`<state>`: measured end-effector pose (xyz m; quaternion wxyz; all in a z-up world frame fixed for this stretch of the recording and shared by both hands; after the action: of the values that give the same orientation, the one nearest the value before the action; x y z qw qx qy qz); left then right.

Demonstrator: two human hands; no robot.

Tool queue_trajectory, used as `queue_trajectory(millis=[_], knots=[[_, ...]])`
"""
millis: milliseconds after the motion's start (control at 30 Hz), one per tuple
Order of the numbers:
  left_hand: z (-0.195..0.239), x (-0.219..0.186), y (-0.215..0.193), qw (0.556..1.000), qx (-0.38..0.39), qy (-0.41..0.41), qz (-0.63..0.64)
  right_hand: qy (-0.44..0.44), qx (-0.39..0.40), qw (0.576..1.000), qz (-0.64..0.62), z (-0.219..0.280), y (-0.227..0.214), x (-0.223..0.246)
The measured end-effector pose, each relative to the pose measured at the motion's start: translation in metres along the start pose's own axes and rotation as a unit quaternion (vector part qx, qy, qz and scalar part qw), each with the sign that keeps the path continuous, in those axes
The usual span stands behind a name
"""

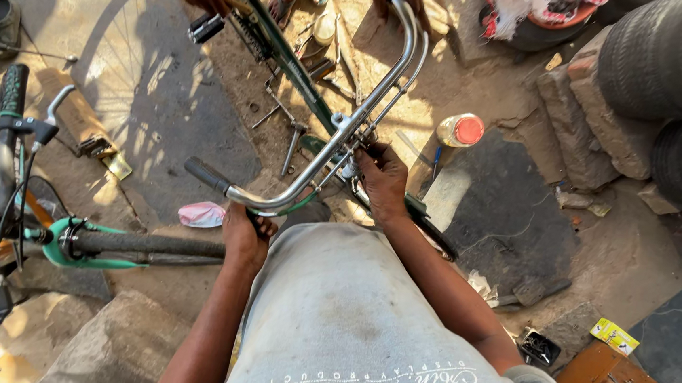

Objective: The person is repairing a bicycle in an outdoor workshop. They use a wrench to tighten the handlebar stem and adjust the handlebars, then pick up a pair of pliers to work on the front wheel area.

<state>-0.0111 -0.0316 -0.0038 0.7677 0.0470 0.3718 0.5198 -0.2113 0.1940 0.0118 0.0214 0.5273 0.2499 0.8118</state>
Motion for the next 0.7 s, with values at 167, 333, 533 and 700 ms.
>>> queue_trajectory(millis=[167, 333, 533, 700], knots=[[-0.004, 0.0, 0.001, 1.0, -0.021, -0.009, -0.008, -0.066, -0.02, 0.985, 0.156, -0.004, 0.006, 0.016], [-0.001, 0.002, 0.001, 1.0, -0.017, -0.021, -0.014, -0.15, -0.041, 0.972, 0.175, 0.007, 0.017, 0.027], [-0.001, 0.003, 0.001, 0.999, -0.022, -0.025, -0.013, -0.187, -0.058, 0.937, 0.29, 0.014, 0.023, 0.04], [0.002, 0.003, 0.003, 0.999, -0.025, -0.035, -0.022, -0.191, -0.06, 0.922, 0.331, 0.015, 0.026, 0.044]])
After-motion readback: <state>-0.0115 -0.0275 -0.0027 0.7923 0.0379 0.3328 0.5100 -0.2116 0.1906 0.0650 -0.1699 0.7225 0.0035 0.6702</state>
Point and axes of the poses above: each hand's wrist, its own z-axis away from the middle knuckle, its own y-axis out of the palm, x = y × z, the point moved 9 cm from there along -z, towards the middle knuckle, and after that the axes turned 13 degrees about x, right-handed, at the moved point
